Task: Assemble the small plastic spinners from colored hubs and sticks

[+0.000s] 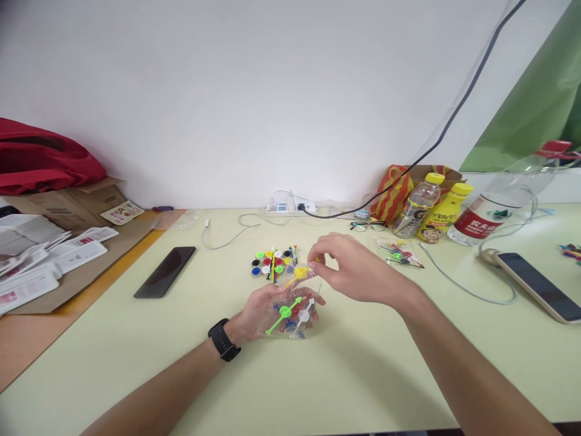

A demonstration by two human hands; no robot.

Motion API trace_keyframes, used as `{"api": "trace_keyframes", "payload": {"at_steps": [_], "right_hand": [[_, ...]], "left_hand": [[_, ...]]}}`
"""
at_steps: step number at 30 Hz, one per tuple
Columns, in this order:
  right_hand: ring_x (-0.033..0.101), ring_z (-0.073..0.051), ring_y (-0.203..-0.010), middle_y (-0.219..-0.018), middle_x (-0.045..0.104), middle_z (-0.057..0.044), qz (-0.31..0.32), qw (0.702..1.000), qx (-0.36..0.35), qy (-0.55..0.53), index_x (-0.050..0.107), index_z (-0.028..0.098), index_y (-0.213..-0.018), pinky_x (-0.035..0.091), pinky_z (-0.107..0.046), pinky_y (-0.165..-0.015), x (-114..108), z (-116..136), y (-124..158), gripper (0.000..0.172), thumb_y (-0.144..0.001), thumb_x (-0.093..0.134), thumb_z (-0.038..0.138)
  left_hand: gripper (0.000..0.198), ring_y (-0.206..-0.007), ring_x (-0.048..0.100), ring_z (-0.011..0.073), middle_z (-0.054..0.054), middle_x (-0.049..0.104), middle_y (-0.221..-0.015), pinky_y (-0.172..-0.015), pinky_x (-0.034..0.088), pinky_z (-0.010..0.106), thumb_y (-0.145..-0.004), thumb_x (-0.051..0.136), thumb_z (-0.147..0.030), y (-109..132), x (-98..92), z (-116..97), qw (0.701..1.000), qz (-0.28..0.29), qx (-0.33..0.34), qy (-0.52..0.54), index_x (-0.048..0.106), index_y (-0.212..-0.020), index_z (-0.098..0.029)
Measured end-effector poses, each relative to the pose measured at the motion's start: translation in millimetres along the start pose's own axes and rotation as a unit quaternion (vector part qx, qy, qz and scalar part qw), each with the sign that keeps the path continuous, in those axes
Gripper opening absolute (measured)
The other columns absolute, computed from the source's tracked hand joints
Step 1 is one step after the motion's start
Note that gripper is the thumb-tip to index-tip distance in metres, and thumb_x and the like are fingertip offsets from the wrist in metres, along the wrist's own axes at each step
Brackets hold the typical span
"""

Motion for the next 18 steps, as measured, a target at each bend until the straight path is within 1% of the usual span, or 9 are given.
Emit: {"api": "trace_keyframes", "payload": {"at_steps": [2, 4, 7, 9, 11, 14, 16, 18], "right_hand": [[0.065, -0.021, -0.086, -0.092, 0.075, -0.003, 0.051, 0.998, -0.027, -0.008, 0.072, 0.022, -0.086, 0.048, -0.032, -0.076, 11.5, 9.4, -9.1, 0.016, -0.093, 0.058, 0.022], [0.067, -0.022, -0.088, -0.095, 0.076, -0.004, 0.098, 0.994, -0.038, -0.022, 0.074, 0.021, -0.088, 0.048, -0.031, -0.075, 20.9, 14.7, -16.2, 0.019, -0.093, 0.056, 0.021], [0.069, -0.022, -0.095, -0.103, 0.077, -0.004, 0.174, 0.981, -0.06, -0.059, 0.077, 0.022, -0.099, 0.05, -0.03, -0.077, 32.0, 22.4, -22.1, 0.025, -0.095, 0.053, 0.018], [0.069, -0.022, -0.102, -0.111, 0.077, -0.004, 0.206, 0.971, -0.082, -0.087, 0.076, 0.023, -0.108, 0.05, -0.029, -0.082, 34.2, 27.8, -22.9, 0.029, -0.096, 0.051, 0.018], [0.068, -0.021, -0.104, -0.115, 0.075, -0.004, 0.209, 0.968, -0.093, -0.105, 0.075, 0.023, -0.112, 0.05, -0.03, -0.085, 31.7, 29.7, -22.4, 0.03, -0.098, 0.049, 0.02], [0.068, -0.022, -0.097, -0.11, 0.076, -0.005, 0.19, 0.973, -0.073, -0.11, 0.074, 0.023, -0.113, 0.05, -0.031, -0.083, 28.4, 22.4, -17.0, 0.03, -0.103, 0.047, 0.032], [0.067, -0.023, -0.097, -0.108, 0.075, -0.005, 0.173, 0.979, -0.044, -0.099, 0.073, 0.025, -0.113, 0.05, -0.033, -0.082, 28.3, 12.6, -9.8, 0.031, -0.101, 0.051, 0.044], [0.064, -0.026, -0.104, -0.113, 0.072, -0.006, 0.149, 0.985, -0.028, -0.08, 0.074, 0.027, -0.112, 0.05, -0.036, -0.087, 28.1, 3.9, -2.1, 0.031, -0.096, 0.059, 0.05]], "left_hand": [[0.051, -0.103, 0.065, 0.0326, 0.021, 0.065, -0.127, -0.088, 0.047, 0.042, -0.087, 0.054, -0.044, -0.6, 0.6, 1.9, 1.0, -0.011, -0.001, 0.001, 0.066, -0.124, -0.011], [0.048, -0.099, 0.065, 0.0323, 0.022, 0.067, -0.121, -0.086, 0.048, 0.041, -0.086, 0.054, -0.043, -0.9, 1.9, 1.1, 1.0, -0.02, 0.006, 0.0, 0.068, -0.116, -0.009], [0.05, -0.096, 0.066, 0.0323, 0.021, 0.069, -0.113, -0.085, 0.048, 0.042, -0.084, 0.056, -0.041, 0.0, 1.3, -5.4, 0.999, -0.038, 0.032, -0.007, 0.064, -0.122, -0.009], [0.051, -0.096, 0.067, 0.0327, 0.021, 0.069, -0.114, -0.085, 0.048, 0.043, -0.084, 0.056, -0.042, 1.0, -0.4, -9.3, 0.998, -0.045, 0.043, -0.014, 0.063, -0.124, -0.009], [0.051, -0.098, 0.067, 0.0331, 0.022, 0.067, -0.12, -0.087, 0.049, 0.044, -0.085, 0.057, -0.043, 1.6, -1.5, -12.5, 0.997, -0.043, 0.054, -0.018, 0.064, -0.123, -0.01], [0.053, -0.1, 0.067, 0.0332, 0.021, 0.065, -0.127, -0.087, 0.049, 0.045, -0.084, 0.059, -0.041, 1.9, -1.3, -16.7, 0.997, -0.03, 0.073, -0.022, 0.061, -0.129, -0.014], [0.06, -0.102, 0.068, 0.0331, 0.018, 0.064, -0.128, -0.086, 0.05, 0.043, -0.081, 0.065, -0.036, 1.8, 0.7, -19.0, 0.996, -0.017, 0.086, -0.03, 0.057, -0.137, -0.018], [0.071, -0.105, 0.068, 0.0326, 0.015, 0.065, -0.127, -0.086, 0.049, 0.04, -0.075, 0.074, -0.028, 2.0, 2.4, -20.9, 0.994, -0.008, 0.098, -0.043, 0.052, -0.143, -0.023]]}}
Point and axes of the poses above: each hand's wrist, its own y-axis away from the middle knuckle, its own x-axis out of the palm, z = x × y, the point moved 10 cm from there along -y, towards the middle knuckle
